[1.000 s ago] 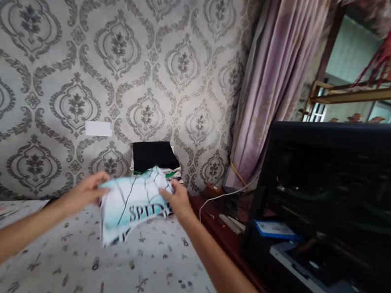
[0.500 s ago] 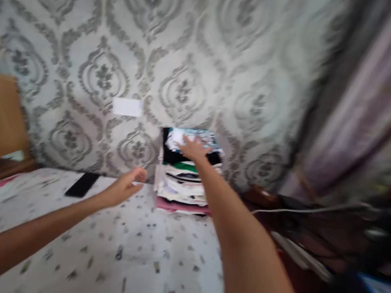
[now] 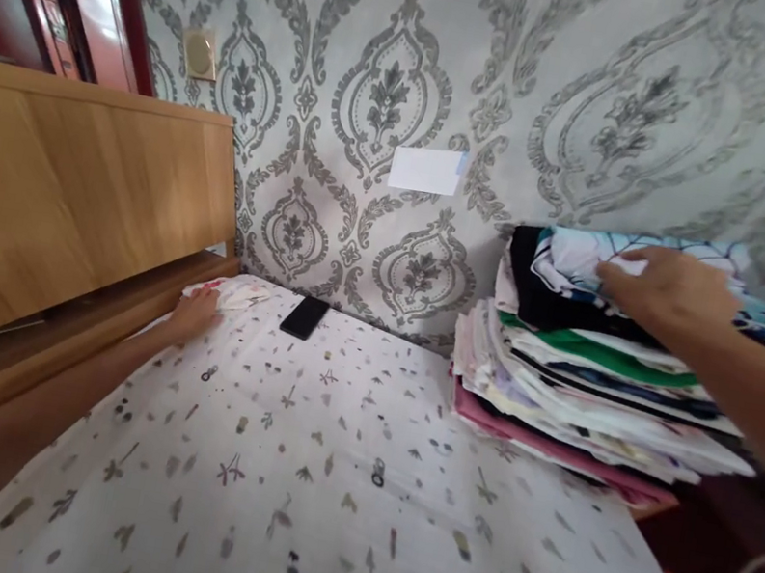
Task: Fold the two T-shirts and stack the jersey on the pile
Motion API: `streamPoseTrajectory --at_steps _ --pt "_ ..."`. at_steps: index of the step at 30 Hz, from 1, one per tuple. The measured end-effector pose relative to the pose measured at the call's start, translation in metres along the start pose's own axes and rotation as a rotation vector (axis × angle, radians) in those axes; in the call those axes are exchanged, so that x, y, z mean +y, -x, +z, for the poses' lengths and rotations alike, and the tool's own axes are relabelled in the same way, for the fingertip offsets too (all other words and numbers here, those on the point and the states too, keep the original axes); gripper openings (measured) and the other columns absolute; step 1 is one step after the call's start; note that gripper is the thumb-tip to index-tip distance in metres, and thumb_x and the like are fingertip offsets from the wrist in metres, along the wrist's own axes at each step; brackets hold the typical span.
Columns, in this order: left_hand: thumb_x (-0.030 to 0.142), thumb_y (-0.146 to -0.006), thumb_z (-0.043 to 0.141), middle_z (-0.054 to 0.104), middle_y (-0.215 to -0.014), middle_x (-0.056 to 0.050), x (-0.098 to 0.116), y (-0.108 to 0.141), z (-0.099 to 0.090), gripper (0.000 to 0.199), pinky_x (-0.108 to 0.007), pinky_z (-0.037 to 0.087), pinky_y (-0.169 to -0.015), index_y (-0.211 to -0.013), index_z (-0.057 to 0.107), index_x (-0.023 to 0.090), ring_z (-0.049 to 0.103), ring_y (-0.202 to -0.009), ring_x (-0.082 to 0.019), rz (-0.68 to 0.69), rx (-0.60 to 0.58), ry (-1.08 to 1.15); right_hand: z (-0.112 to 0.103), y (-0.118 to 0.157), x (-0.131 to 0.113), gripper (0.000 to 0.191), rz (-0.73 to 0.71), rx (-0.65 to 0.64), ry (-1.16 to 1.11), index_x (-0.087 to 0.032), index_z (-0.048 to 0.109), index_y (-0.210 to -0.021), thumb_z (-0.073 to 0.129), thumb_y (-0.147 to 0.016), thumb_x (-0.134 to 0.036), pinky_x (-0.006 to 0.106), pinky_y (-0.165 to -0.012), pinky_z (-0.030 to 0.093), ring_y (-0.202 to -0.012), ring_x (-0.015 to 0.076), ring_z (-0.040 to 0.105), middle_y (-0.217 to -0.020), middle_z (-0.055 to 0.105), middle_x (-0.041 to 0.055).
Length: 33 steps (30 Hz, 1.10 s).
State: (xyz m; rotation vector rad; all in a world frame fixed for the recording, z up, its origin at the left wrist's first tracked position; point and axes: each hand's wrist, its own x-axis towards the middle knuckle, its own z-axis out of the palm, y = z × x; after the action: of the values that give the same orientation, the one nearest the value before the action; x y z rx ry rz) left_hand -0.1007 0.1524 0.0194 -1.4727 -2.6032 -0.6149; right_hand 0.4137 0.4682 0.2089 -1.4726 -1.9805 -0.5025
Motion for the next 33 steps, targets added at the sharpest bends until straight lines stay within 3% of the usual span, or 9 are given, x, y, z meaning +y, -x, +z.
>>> streamPoseTrajectory --at_steps 2,8,11,17,21,24,27,31,33 --pt "0.013 -0.081 0.054 0.064 -0.112 -0.018 -0.021 -0.011 -0.003 0.014 -0.051 0.04 -0.101 -0.093 0.059 0.013 0.051 -0.123 -0.038 -0.017 0.02 0.053 -0.02 0.022 -0.026 0.046 0.094 -0.031 -0.037 -0.004 0.07 -0.121 0.053 -0.096 -0.039 0.043 -0.071 0.041 -0.096 0.0319 0.067 -0.11 0.071 0.0294" --pt "0.022 -0.082 0.057 0.058 -0.071 -0.004 -0.036 -0.04 -0.037 0.021 -0.035 0.046 -0.081 -0.064 0.046 0.02 0.061 -0.092 -0.026 0.053 0.038 0.353 -0.037 0.148 -0.143 0.021 -0.176 -0.246 -0.617 -0.02 0.075 -0.1 0.061 -0.086 -0.026 0.037 -0.074 0.052 -0.082 0.0229 0.068 -0.107 0.074 0.0111" --pt "0.035 -0.087 0.055 0.053 -0.064 0.0 -0.012 -0.043 -0.071 0.028 -0.029 0.047 -0.068 -0.065 0.048 0.02 0.059 -0.073 -0.019 0.152 -0.005 0.538 -0.031 0.222 -0.208 0.024 -0.183 -0.544 -1.008 -0.023 0.073 -0.101 0.065 -0.085 -0.037 0.038 -0.073 0.057 -0.09 0.0252 0.069 -0.107 0.074 0.01" --pt "0.049 -0.081 0.072 0.061 -0.072 0.0 0.077 0.022 -0.138 0.034 -0.023 0.05 -0.06 -0.085 0.063 0.016 0.061 -0.065 -0.014 0.353 -0.25 1.35 -0.042 0.303 -0.294 0.068 0.287 -0.916 -1.501 -0.028 0.059 -0.129 0.081 -0.068 -0.048 0.037 -0.071 0.059 -0.106 0.0281 0.067 -0.134 0.062 0.012" --pt "0.042 -0.082 0.072 0.064 -0.069 -0.001 0.094 0.071 -0.15 0.026 -0.027 0.054 -0.062 -0.083 0.065 0.017 0.066 -0.068 -0.018 0.256 -0.432 1.487 -0.058 0.321 -0.279 0.04 0.464 -0.807 -1.714 -0.021 0.069 -0.098 0.079 -0.064 -0.039 0.027 -0.055 0.052 -0.071 0.0195 0.068 -0.083 0.073 0.0051" --pt "0.041 -0.08 0.071 0.063 -0.064 -0.003 0.073 0.094 -0.128 0.025 -0.03 0.054 -0.059 -0.079 0.063 0.018 0.065 -0.064 -0.019 0.103 -0.588 1.366 -0.072 0.331 -0.237 0.023 0.514 -0.699 -1.754 -0.018 0.067 -0.075 0.076 -0.061 -0.034 0.021 -0.044 0.04 -0.046 0.01 0.052 -0.055 0.061 -0.0018" --pt "0.042 -0.077 0.071 0.061 -0.064 -0.002 0.049 0.119 -0.094 0.027 -0.03 0.051 -0.056 -0.074 0.057 0.019 0.061 -0.06 -0.018 0.009 -0.673 0.996 -0.082 0.34 -0.193 0.02 0.547 -0.781 -1.728 -0.018 0.058 -0.059 0.074 -0.062 -0.03 0.02 -0.039 0.032 -0.038 0.0061 0.04 -0.045 0.05 -0.0054" --pt "0.043 -0.087 0.055 0.061 -0.081 -0.001 0.054 0.173 -0.066 0.022 -0.03 0.049 -0.066 -0.082 0.052 0.022 0.06 -0.075 -0.019 0.372 -0.413 0.541 -0.075 0.361 -0.166 0.016 0.713 -0.862 -1.519 -0.017 0.06 -0.06 0.073 -0.065 -0.024 0.019 -0.04 0.035 -0.04 0.0066 0.047 -0.051 0.058 -0.0023" --pt "0.042 -0.094 0.045 0.061 -0.09 -0.003 0.071 0.204 -0.059 0.022 -0.031 0.047 -0.073 -0.088 0.053 0.022 0.058 -0.084 -0.019 0.67 -0.428 0.419 -0.067 0.377 -0.165 0.015 0.775 -0.858 -1.451 -0.016 0.061 -0.064 0.074 -0.068 -0.023 0.019 -0.045 0.041 -0.044 0.008 0.054 -0.058 0.064 0.0008"
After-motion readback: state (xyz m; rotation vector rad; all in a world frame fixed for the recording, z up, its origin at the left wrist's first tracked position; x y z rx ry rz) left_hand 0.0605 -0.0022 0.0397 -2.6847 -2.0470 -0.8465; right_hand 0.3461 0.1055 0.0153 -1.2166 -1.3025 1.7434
